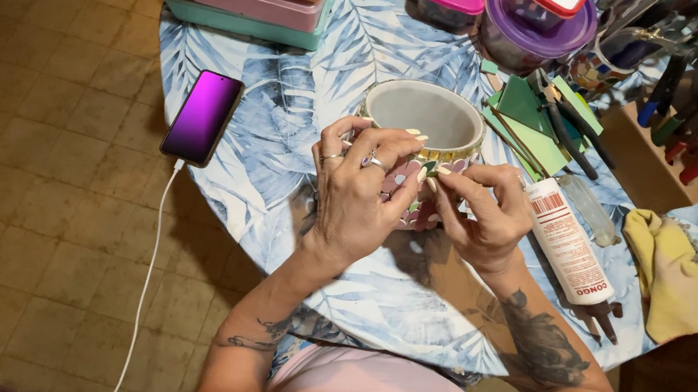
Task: Decorating a ceramic pot by gluing small mosaic tiles onto its surface.
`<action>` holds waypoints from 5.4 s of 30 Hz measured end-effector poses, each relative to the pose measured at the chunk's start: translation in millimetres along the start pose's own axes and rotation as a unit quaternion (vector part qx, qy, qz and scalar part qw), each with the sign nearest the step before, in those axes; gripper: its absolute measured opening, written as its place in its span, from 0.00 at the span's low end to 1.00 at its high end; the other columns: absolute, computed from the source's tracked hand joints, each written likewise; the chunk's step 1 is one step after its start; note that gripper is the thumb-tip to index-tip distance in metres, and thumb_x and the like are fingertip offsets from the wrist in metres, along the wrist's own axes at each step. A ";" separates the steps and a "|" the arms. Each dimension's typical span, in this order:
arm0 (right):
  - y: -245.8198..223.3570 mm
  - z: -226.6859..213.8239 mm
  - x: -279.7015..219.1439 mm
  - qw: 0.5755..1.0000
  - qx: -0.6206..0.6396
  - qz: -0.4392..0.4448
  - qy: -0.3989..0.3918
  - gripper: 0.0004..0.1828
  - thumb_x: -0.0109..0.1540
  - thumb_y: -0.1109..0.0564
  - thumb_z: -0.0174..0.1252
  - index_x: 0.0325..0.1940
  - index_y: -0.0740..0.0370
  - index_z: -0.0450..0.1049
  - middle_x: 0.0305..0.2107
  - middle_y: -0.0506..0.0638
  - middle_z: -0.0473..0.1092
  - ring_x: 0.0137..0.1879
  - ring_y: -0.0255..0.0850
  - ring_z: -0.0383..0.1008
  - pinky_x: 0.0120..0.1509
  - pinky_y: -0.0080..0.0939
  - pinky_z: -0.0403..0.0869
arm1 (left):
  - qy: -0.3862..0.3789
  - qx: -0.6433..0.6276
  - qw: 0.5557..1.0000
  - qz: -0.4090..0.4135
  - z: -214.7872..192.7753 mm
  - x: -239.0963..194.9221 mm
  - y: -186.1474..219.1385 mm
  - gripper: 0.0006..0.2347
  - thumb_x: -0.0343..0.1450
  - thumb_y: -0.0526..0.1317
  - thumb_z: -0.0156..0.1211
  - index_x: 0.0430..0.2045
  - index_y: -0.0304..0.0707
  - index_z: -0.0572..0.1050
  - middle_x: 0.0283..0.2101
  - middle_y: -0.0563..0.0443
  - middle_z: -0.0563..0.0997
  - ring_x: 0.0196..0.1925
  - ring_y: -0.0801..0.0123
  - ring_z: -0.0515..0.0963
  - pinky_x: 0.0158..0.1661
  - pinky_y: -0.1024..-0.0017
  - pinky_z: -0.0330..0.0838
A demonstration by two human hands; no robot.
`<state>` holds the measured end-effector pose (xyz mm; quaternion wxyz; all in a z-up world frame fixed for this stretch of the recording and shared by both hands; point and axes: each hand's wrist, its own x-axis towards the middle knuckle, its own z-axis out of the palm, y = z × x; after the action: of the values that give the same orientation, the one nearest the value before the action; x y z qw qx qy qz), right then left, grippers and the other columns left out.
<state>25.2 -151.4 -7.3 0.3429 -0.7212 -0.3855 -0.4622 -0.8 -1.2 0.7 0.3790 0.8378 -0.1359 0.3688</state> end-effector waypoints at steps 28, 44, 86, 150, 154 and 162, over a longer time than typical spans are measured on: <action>2.4 1.7 -3.3 0.990 -0.115 -0.081 0.021 0.03 0.54 0.59 0.59 0.26 0.59 0.75 0.20 0.47 0.62 0.22 0.41 0.63 0.34 0.42 0.61 | 0.005 0.004 1.000 0.002 1.7 -1.3 -0.4 0.09 0.59 0.38 0.60 0.30 0.46 0.72 0.36 0.60 0.71 0.47 0.60 0.62 0.46 0.66 0.52; -1.0 -1.9 -3.2 0.999 -0.034 0.008 -0.018 0.02 0.52 0.64 0.60 0.26 0.61 0.75 0.20 0.49 0.62 0.23 0.44 0.63 0.33 0.40 0.62 | 0.006 0.009 1.000 0.002 0.5 -1.5 0.3 0.09 0.59 0.38 0.60 0.30 0.47 0.72 0.35 0.61 0.71 0.47 0.61 0.62 0.46 0.66 0.52; 1.5 -50.6 -24.3 0.978 0.098 0.183 0.018 0.07 0.50 0.70 0.63 0.28 0.71 0.72 0.23 0.57 0.62 0.28 0.42 0.63 0.34 0.37 0.63 | -0.002 0.017 1.000 0.006 -2.7 -0.5 7.8 0.10 0.61 0.34 0.53 0.34 0.42 0.71 0.40 0.54 0.71 0.47 0.57 0.61 0.46 0.66 0.53; -4.7 -83.9 -115.5 0.895 0.045 0.443 -0.022 0.04 0.51 0.67 0.61 0.28 0.68 0.73 0.23 0.54 0.64 0.27 0.34 0.63 0.30 0.30 0.64 | 0.132 0.044 0.989 -0.049 14.1 -94.1 -37.7 0.18 0.68 0.48 0.36 0.37 0.26 0.61 0.40 0.38 0.63 0.45 0.48 0.64 0.42 0.65 0.60; -5.4 -79.3 -105.5 0.889 0.076 0.452 -0.010 0.04 0.51 0.68 0.61 0.29 0.69 0.73 0.23 0.54 0.64 0.27 0.32 0.62 0.30 0.28 0.64 | 0.142 0.045 0.988 -0.046 12.9 -92.3 -38.3 0.18 0.68 0.47 0.36 0.37 0.25 0.61 0.40 0.37 0.63 0.45 0.47 0.64 0.44 0.63 0.59; 7.1 -71.6 -79.9 0.894 0.155 0.420 -0.015 0.07 0.52 0.65 0.62 0.30 0.71 0.71 0.26 0.55 0.63 0.27 0.31 0.58 0.31 0.27 0.62 | 0.145 0.018 0.989 -0.037 7.2 -88.0 -34.5 0.16 0.68 0.44 0.37 0.35 0.25 0.62 0.36 0.39 0.65 0.42 0.47 0.65 0.44 0.58 0.59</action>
<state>-19.4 -234.7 -58.5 0.6066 -0.7605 -0.1181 -0.1991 -40.4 12.3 -84.4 0.3928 0.7866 -0.0413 0.4747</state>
